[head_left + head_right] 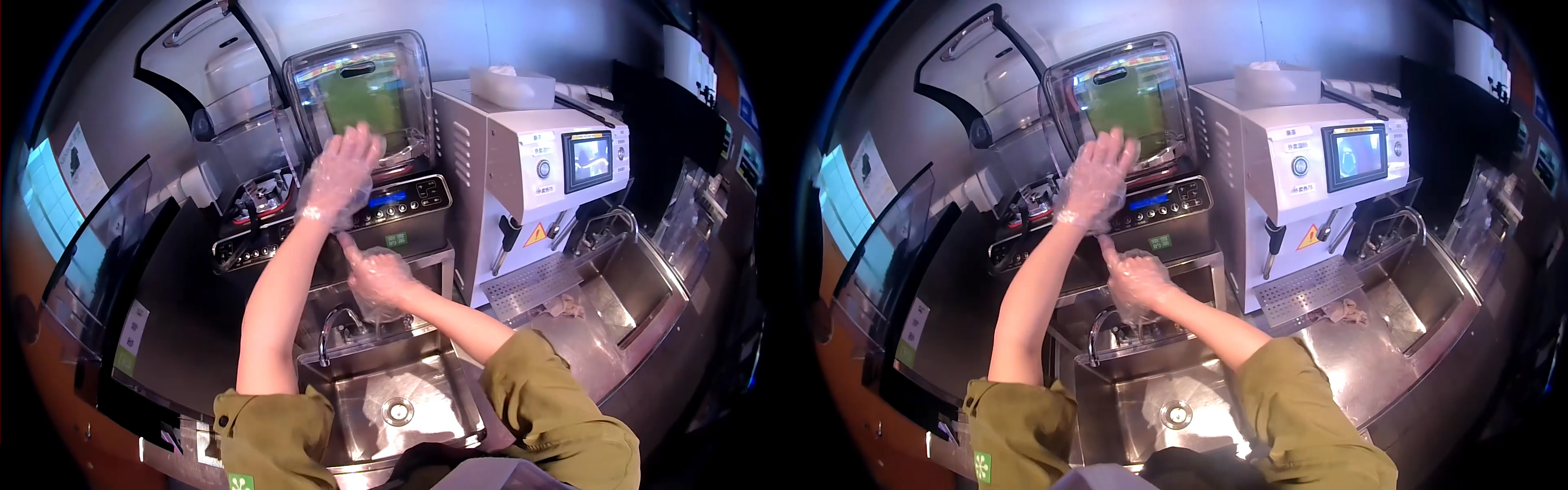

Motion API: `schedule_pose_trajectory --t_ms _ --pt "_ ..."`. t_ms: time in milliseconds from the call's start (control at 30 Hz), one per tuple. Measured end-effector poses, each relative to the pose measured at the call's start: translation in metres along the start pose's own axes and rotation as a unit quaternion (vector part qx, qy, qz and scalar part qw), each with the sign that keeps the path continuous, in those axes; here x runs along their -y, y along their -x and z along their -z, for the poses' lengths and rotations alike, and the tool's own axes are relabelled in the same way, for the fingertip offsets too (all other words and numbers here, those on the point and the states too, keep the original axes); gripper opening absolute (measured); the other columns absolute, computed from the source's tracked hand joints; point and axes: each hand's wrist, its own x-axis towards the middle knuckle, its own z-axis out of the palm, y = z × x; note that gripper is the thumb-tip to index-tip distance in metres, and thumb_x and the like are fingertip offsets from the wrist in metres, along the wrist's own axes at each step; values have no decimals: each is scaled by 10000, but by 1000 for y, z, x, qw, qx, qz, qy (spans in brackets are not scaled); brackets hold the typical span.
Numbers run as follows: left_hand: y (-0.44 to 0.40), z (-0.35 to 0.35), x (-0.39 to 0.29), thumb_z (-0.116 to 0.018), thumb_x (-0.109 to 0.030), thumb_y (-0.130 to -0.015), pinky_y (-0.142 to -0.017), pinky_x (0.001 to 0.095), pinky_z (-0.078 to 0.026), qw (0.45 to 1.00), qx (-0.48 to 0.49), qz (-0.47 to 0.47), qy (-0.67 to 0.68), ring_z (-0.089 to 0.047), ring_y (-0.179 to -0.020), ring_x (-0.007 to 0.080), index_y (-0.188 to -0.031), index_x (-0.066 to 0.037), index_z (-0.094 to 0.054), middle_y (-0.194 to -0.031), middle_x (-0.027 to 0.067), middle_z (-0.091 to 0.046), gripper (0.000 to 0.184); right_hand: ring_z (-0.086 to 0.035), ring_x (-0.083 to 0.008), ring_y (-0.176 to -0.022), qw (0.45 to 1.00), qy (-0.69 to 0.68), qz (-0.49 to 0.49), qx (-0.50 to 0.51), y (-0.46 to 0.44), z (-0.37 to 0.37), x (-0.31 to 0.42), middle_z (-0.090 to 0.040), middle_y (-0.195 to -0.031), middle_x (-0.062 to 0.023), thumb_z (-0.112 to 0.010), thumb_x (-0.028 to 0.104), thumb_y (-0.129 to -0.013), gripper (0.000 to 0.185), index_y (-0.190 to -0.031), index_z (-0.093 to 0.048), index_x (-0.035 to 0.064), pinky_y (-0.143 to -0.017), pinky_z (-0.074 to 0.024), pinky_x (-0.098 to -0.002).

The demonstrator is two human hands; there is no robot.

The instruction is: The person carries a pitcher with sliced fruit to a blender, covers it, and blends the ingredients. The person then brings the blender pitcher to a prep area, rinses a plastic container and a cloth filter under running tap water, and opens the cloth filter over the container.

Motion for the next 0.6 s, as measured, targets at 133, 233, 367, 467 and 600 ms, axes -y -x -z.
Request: schedule_pose_trajectory --t_ms 133,233,367,467,600 --pt "-19 -3 -3 -447 -132 -746 -905 380 -328 987 -14 -6 -157 -394 -1073 311 -1161 -41 -400 -1241 236 -333 428 -573 -288 -789 993 -34 74 -82 28 2 -18 -592 -835 -126 -516 165 -688 321 -998 -504 84 -708 -454 -372" --pt "-29 6 3 -441 -122 -754 -872 368 -379 977 12 -73 -202 -434 -1042 294 -1156 -56 -405 -1231 232 -353 409 -548 -260 -800 962 -57 73 -256 40 10 -36 -568 -844 -69 -552 107 -642 270 -912 -554 102 -710 -432 -371" --pt "-79 104 67 -547 -109 -656 -722 386 -452 982 170 -74 -35 -545 -862 294 -917 -70 -549 -1080 153 -489 265 -506 -316 -834 904 -31 90 -417 -2 45 -53 -529 -913 -128 -557 62 -592 375 -965 -516 55 -728 -416 -405" --pt "-120 106 132 -475 -145 -721 -658 361 -458 989 -7 109 -104 -576 -733 264 -837 -94 -608 -793 114 -590 183 -446 -356 -974 844 -38 -31 -534 -76 95 -48 -456 -1070 -200 -581 82 -578 528 -1080 -438 -1 -799 -387 -411" --pt "-131 134 120 -461 -176 -754 -628 359 -463 966 -177 188 -17 -578 -686 289 -701 -32 -590 -679 142 -584 200 -547 -320 -856 875 -223 -262 -341 -162 165 -102 -589 -867 -184 -602 193 -602 318 -872 -616 27 -800 -391 -400"
